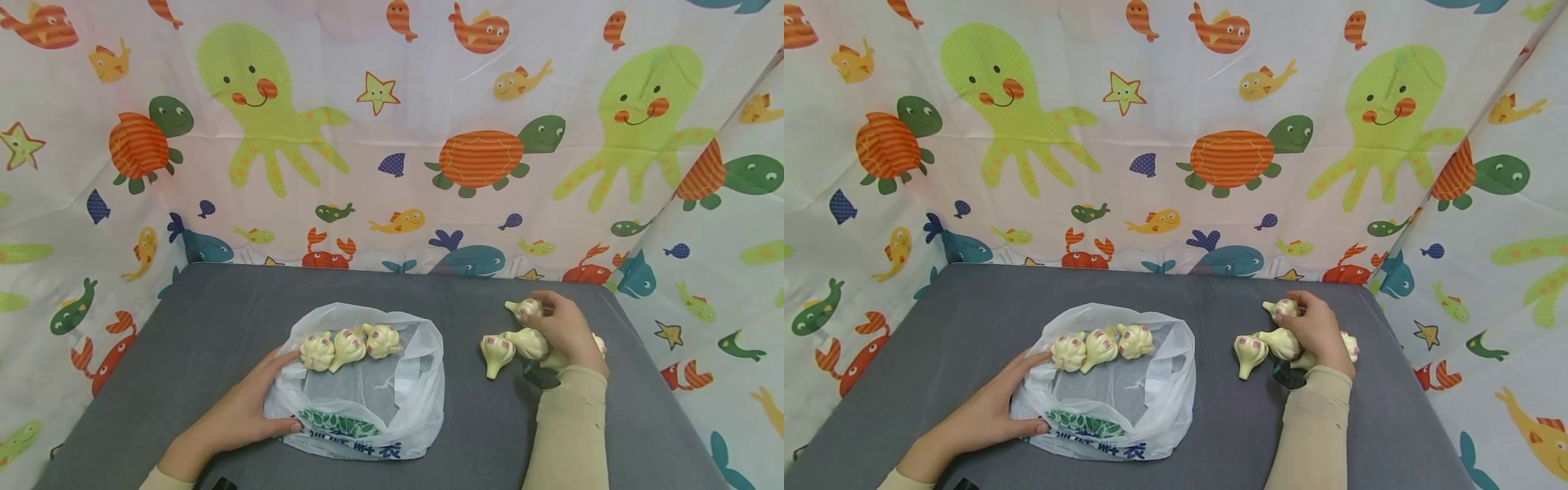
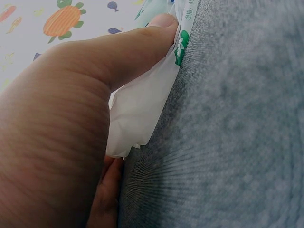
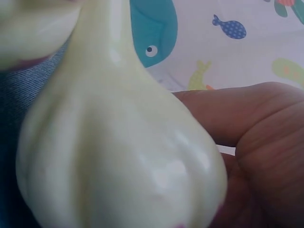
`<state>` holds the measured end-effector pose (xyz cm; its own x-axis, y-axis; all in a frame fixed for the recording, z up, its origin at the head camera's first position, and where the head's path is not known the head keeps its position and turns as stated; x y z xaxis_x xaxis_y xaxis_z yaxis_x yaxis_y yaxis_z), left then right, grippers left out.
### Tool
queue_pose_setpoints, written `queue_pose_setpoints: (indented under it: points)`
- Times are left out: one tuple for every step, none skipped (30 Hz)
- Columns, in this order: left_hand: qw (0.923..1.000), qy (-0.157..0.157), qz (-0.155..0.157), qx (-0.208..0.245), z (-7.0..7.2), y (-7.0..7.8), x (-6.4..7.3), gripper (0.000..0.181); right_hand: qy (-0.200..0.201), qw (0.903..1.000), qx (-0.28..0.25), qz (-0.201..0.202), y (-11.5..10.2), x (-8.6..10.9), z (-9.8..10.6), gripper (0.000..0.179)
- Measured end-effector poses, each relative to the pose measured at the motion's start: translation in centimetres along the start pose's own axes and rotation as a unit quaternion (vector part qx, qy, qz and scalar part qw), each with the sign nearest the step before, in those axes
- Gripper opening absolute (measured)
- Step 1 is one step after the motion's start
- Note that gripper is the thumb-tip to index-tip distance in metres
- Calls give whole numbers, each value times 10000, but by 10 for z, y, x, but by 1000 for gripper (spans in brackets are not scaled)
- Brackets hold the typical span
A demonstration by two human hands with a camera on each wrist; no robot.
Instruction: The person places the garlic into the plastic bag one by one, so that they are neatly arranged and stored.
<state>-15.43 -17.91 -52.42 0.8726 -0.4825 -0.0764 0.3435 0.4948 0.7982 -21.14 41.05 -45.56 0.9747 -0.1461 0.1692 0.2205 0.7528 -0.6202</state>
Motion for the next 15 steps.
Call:
queue_pose_setpoints:
  points:
    - [10000, -4, 3, 9, 0, 0, 0, 112, -10, 10000, -16, -30, 0, 0, 0, 73]
    - [10000, -2, 2, 20, 0, 0, 0, 112, -19, 10000, -27, -55, 0, 0, 0, 73]
    - [10000, -5, -2, 23, 0, 0, 0, 112, -25, 10000, -31, -77, 0, 0, 0, 73]
    - [10000, -7, -7, 35, 0, 0, 0, 112, -28, 10000, -33, -87, 0, 0, 0, 73]
    - [10000, -7, -6, 38, 0, 0, 0, 112, -25, 9999, -31, -97, 0, -1, -1, 73]
    - [10000, -4, -9, 32, 0, 0, 0, 112, -20, 10000, -22, -90, 0, -1, -1, 73]
    - [10000, 0, -15, 18, 1, 0, 0, 112, -11, 10000, -12, -82, 0, -2, -1, 73]
    - [10000, 2, -15, 14, 1, 1, 0, 112, -7, 10000, 5, -73, 1, -2, -1, 72]
    - [10000, 4, -17, 9, 1, 0, 0, 112, 7, 10000, 26, -64, 1, -2, -1, 72]
    - [10000, 5, -19, 3, 1, 0, 0, 112, 14, 10000, 46, -50, 1, -3, -2, 72]
    - [10000, 6, -21, -9, 1, 0, -1, 112, 24, 10000, 63, -40, 2, -3, -2, 71]
    - [10000, 5, -27, -13, 1, 0, -1, 113, 29, 10000, 72, -29, 2, -3, -2, 72]
    - [10000, 2, -33, -13, 1, 0, -1, 113, 36, 10000, 85, -24, 3, -4, -2, 71]
    - [10000, 0, -36, -9, 0, -1, -1, 113, 42, 9999, 93, -13, 3, -4, -2, 71]
    - [10000, 0, -44, -14, 0, -1, 0, 113, 50, 9999, 105, -1, 3, -3, -2, 71]
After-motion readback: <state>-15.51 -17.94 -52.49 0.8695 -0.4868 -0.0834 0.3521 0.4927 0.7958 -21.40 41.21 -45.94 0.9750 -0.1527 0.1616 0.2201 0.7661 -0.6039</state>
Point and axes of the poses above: each hand's wrist, its own x-axis away from the middle knuckle, its own z-axis out of the back of the hand, y = z × x, the point moved 4 cm from there along -x, towards the middle knuckle, and after that the axes turned 8 degrees about x, right-handed, at the moved point
